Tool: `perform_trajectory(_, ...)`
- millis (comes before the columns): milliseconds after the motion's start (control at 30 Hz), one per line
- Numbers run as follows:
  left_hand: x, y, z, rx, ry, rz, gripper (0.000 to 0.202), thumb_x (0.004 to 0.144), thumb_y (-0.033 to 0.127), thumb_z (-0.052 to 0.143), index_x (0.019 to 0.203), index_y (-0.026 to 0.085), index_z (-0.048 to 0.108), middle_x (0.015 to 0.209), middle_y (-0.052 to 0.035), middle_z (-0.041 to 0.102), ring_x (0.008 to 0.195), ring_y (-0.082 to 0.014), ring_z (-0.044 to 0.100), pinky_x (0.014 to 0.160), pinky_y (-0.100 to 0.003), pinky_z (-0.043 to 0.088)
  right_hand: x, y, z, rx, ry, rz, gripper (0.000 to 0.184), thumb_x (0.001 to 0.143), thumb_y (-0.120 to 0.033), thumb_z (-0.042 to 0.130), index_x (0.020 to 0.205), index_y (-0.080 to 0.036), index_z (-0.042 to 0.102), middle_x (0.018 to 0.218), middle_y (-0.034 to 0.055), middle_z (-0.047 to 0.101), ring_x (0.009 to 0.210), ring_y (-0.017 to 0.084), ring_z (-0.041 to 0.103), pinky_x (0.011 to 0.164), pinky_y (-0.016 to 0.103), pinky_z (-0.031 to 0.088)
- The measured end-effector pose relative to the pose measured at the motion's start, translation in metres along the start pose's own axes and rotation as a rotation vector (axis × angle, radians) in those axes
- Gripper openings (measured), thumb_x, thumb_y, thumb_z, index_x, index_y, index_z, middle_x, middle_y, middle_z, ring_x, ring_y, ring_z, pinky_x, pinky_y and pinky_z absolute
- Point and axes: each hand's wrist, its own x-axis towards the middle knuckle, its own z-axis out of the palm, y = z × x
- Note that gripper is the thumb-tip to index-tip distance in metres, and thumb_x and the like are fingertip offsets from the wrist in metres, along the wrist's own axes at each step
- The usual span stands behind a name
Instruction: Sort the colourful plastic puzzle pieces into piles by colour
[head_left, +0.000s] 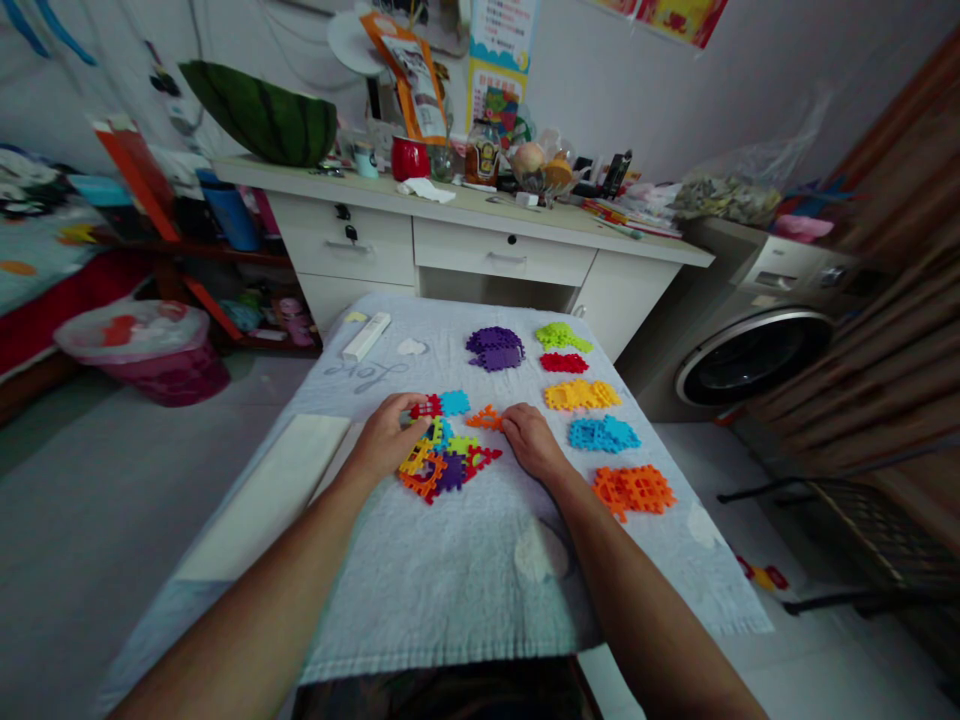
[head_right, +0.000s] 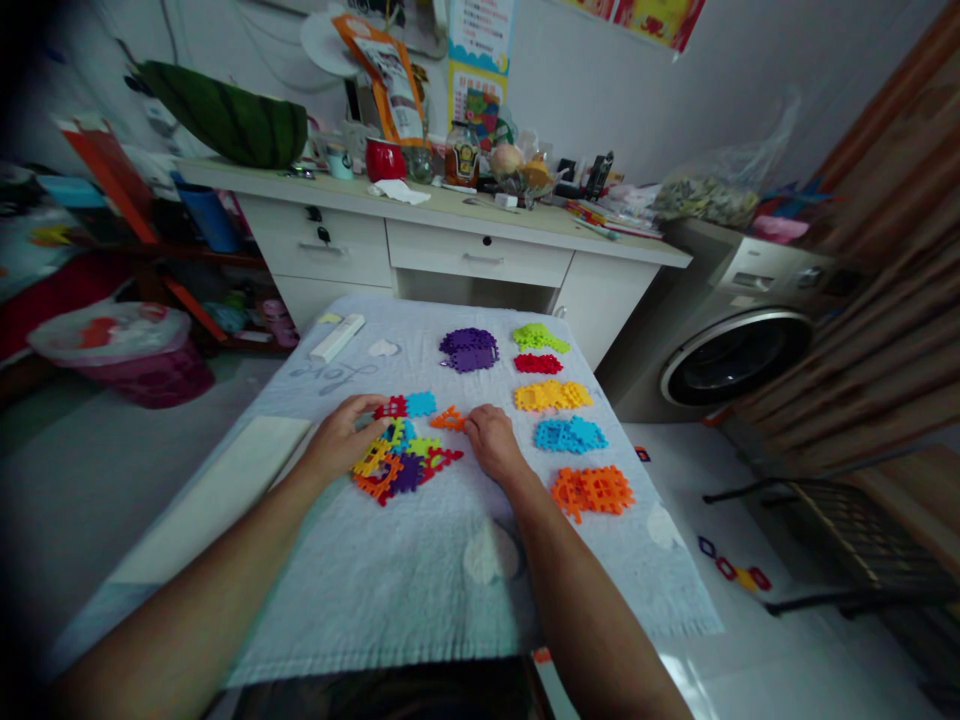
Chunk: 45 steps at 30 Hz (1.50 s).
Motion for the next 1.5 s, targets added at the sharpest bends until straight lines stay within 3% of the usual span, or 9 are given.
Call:
perform_trajectory(300,-0.001,0.0,-0.001,0.003,-0.007,-0.007,0.033,0.077,0.036,0.058,0.105,0.019,0.063,0.112,-0.0074,0.064,0.105,-0.0228,0.061,0.098,-0.042,0.047,-0.002,-0.001,0.001,0.037,0.053,0.013,0.01,0.089,-0.023,0.059,0.091,-0.017,0.066,0.094,0.0074,0.065,0.094,0.019,0.056,0.088,0.032,0.04)
perform_trajectory(467,0.0,0.002,-0.001,0.008,0.001,-0.004,0.033,0.076,0.036,0.058,0.104,0.019,0.064,0.11,-0.0075,0.065,0.104,-0.0232,0.061,0.097,-0.041,0.048,-0.003,-0.001,0.002,0.022,0.032,0.029,0.014,0.084,-0.023,0.065,0.096,-0.017,0.067,0.101,0.0088,0.064,0.098,0.021,0.055,0.091,0.034,0.04)
perform_trajectory(667,-0.001,0.002,0.0,0.009,0.004,-0.015,0.034,0.075,0.037,0.059,0.104,0.02,0.063,0.108,-0.0066,0.065,0.101,-0.0228,0.062,0.096,-0.04,0.049,-0.003,-0.001,0.003,-0.044,0.02,0.04,0.016,0.088,-0.024,0.061,0.099,-0.016,0.068,0.102,0.0102,0.064,0.099,0.021,0.054,0.092,0.034,0.04)
perform_trajectory(967,-0.001,0.001,0.0,0.017,-0.012,-0.023,0.037,0.075,0.04,0.059,0.106,0.019,0.063,0.11,-0.0071,0.065,0.101,-0.0229,0.062,0.092,-0.039,0.05,-0.003,-0.008,0.004,-0.148,0.005,0.107,0.034,0.09,-0.027,0.058,0.122,-0.016,0.061,0.113,0.0123,0.062,0.102,0.022,0.052,0.094,0.034,0.038)
perform_trajectory(1167,-0.001,0.0,0.001,0.011,-0.01,-0.028,0.037,0.075,0.039,0.059,0.106,0.019,0.063,0.108,-0.007,0.066,0.101,-0.0231,0.062,0.094,-0.04,0.049,-0.003,-0.012,0.003,-0.119,-0.001,0.097,0.025,0.09,-0.021,0.056,0.113,-0.018,0.066,0.105,0.0106,0.065,0.098,0.022,0.053,0.092,0.035,0.038)
perform_trajectory(1500,0.0,-0.001,0.001,0.036,0.011,0.006,0.037,0.075,0.039,0.059,0.106,0.019,0.063,0.105,-0.0062,0.066,0.096,-0.0221,0.063,0.093,-0.04,0.05,-0.006,-0.009,0.003,-0.107,0.04,0.078,0.026,0.084,-0.014,0.055,0.108,-0.016,0.067,0.101,0.0103,0.066,0.098,0.022,0.054,0.092,0.035,0.038)
